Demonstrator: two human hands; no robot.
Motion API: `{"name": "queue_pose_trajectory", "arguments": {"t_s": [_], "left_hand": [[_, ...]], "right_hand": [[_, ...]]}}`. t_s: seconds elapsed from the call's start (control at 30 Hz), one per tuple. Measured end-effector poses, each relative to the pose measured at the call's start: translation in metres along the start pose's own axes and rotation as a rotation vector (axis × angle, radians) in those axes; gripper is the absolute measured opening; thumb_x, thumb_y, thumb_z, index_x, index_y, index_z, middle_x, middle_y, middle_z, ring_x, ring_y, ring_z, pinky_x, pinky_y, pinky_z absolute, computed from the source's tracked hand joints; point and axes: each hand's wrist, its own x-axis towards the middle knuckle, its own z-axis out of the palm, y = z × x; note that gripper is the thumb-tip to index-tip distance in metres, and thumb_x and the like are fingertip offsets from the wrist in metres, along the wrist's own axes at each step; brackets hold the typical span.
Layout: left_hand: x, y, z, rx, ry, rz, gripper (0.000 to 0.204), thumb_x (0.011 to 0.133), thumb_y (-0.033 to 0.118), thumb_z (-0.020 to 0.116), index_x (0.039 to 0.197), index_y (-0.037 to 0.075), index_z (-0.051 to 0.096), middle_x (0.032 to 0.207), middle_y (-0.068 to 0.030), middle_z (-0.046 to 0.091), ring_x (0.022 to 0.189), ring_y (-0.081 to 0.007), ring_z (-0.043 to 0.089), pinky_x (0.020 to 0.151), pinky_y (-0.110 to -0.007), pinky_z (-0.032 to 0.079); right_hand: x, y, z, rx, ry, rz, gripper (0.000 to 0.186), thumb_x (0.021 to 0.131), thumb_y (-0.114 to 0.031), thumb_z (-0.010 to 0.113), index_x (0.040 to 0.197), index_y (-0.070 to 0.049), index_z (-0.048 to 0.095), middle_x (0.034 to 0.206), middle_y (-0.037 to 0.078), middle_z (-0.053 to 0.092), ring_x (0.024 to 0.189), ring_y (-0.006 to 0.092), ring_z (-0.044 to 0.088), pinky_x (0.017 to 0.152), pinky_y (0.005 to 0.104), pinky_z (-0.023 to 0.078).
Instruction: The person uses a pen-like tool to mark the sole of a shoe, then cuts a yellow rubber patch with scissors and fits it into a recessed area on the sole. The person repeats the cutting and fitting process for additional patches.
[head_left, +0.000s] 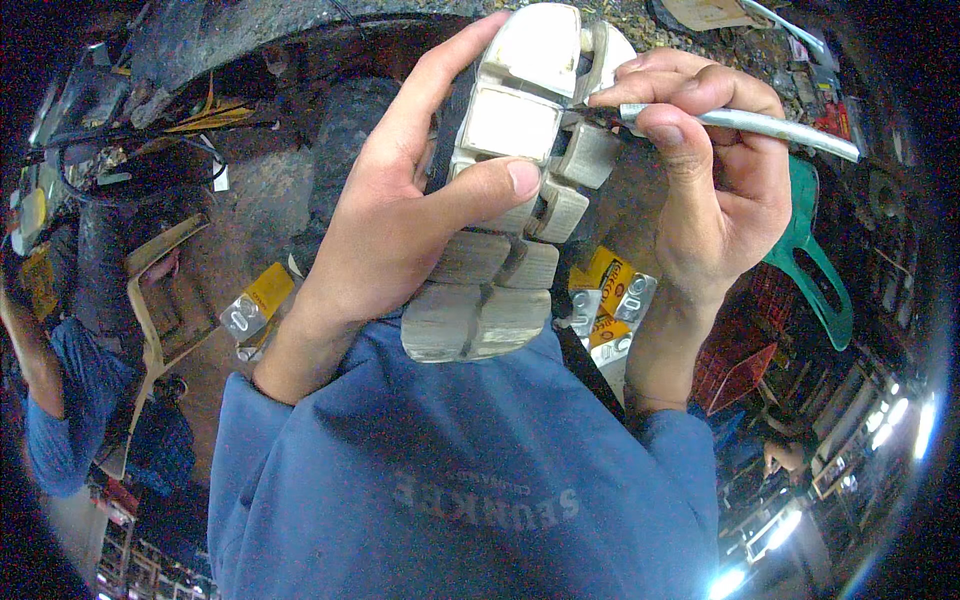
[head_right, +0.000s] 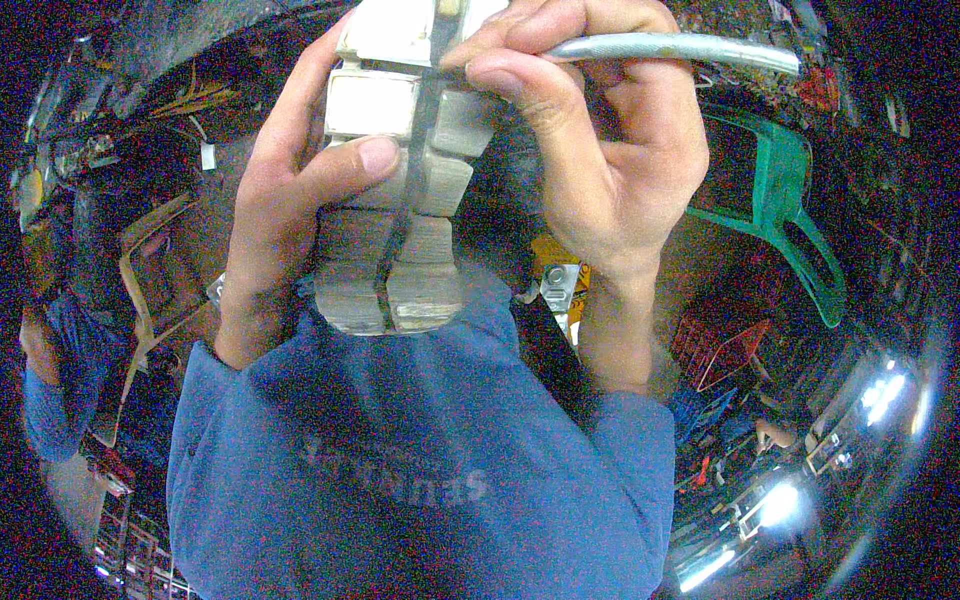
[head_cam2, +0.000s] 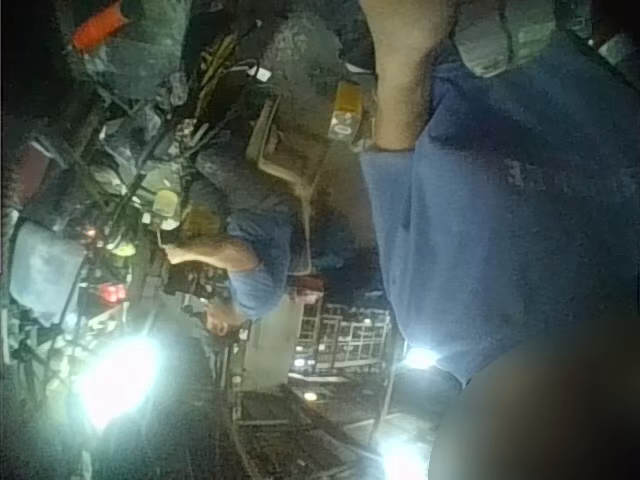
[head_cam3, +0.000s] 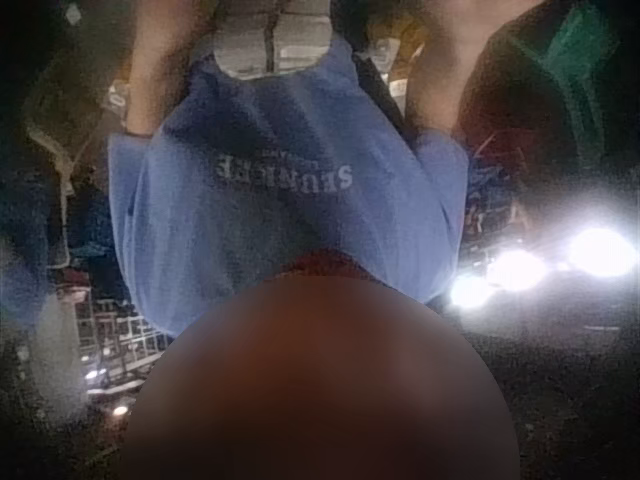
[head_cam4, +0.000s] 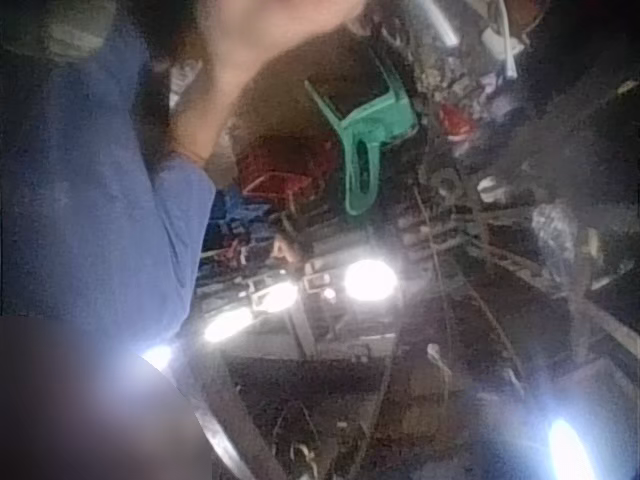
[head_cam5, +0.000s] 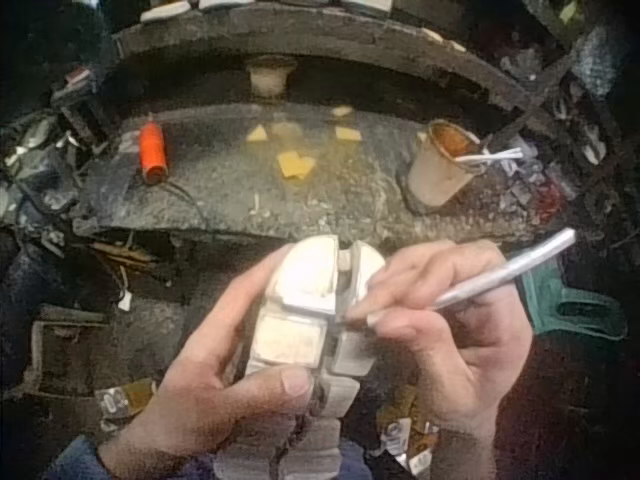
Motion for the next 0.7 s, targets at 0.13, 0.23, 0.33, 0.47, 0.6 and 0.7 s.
{"name": "queue_pose_trajectory", "arguments": {"t_s": [0.13, 0.23, 0.33, 0.47, 0.6, 0.7], "left_hand": [[-0.0007, 0.0008, -0.0001, -0.006, -0.005, 0.0, 0.089, 0.092, 0.012, 0.073, 0.162, 0.003, 0.019, 0.156, -0.0182, 0.039, 0.145, -0.0273, 0.04, 0.121, -0.041, 0.032], [-0.0004, 0.0001, -0.0005, 0.041, 0.0, 0.012, 0.09, 0.092, 0.012, 0.073, 0.162, 0.003, 0.019, 0.156, -0.0182, 0.038, 0.145, -0.0273, 0.04, 0.121, -0.041, 0.032], [-0.0002, -0.0009, -0.0009, 0.047, 0.008, 0.018, 0.09, 0.091, 0.012, 0.074, 0.163, 0.003, 0.019, 0.156, -0.0178, 0.039, 0.144, -0.0272, 0.04, 0.121, -0.04, 0.032], [0.0001, -0.0016, -0.001, 0.034, 0.01, 0.016, 0.09, 0.091, 0.01, 0.073, 0.163, 0.003, 0.019, 0.156, -0.0173, 0.039, 0.144, -0.027, 0.04, 0.121, -0.04, 0.032], [0.0016, -0.003, -0.0003, 0.024, 0.022, -0.011, 0.09, 0.09, 0.008, 0.073, 0.163, 0.003, 0.019, 0.156, -0.0173, 0.039, 0.144, -0.0268, 0.041, 0.121, -0.04, 0.032], [0.0025, -0.0039, -0.0002, 0.085, 0.018, 0.032, 0.089, 0.091, 0.007, 0.073, 0.163, 0.003, 0.019, 0.156, -0.0173, 0.04, 0.144, -0.0268, 0.042, 0.12, -0.04, 0.033]], "right_hand": [[0.0008, -0.0011, -0.0019, 0.005, -0.018, 0.01, 0.017, 0.097, 0.001, 0.065, 0.112, 0.002, 0.057, 0.094, 0.022, 0.075, 0.102, 0.028, 0.068, 0.103, 0.0471, 0.048], [0.0007, -0.001, -0.0009, 0.012, -0.018, 0.014, 0.017, 0.097, 0.001, 0.065, 0.111, 0.001, 0.057, 0.094, 0.022, 0.075, 0.102, 0.0278, 0.068, 0.103, 0.0465, 0.048], [-0.0002, -0.0009, 0.002, 0.027, -0.002, 0.022, 0.016, 0.097, 0.002, 0.065, 0.111, 0.001, 0.057, 0.094, 0.021, 0.075, 0.102, 0.0275, 0.067, 0.102, 0.0459, 0.048], [-0.0009, -0.0019, 0.0035, 0.012, 0.012, 0.043, 0.016, 0.097, 0.002, 0.065, 0.11, 0.001, 0.057, 0.096, 0.021, 0.075, 0.103, 0.0271, 0.067, 0.103, 0.0442, 0.048], [0.0004, -0.0014, 0.0011, 0.023, 0.002, 0.103, 0.016, 0.097, 0.001, 0.065, 0.111, 0.002, 0.057, 0.098, 0.02, 0.074, 0.104, 0.0264, 0.066, 0.101, 0.0415, 0.049], [0.0007, 0.0003, -0.0007, -0.01, 0.0, 0.119, 0.016, 0.098, 0.0, 0.066, 0.111, 0.002, 0.057, 0.099, 0.02, 0.073, 0.105, 0.0258, 0.066, 0.1, 0.0403, 0.049]]}}
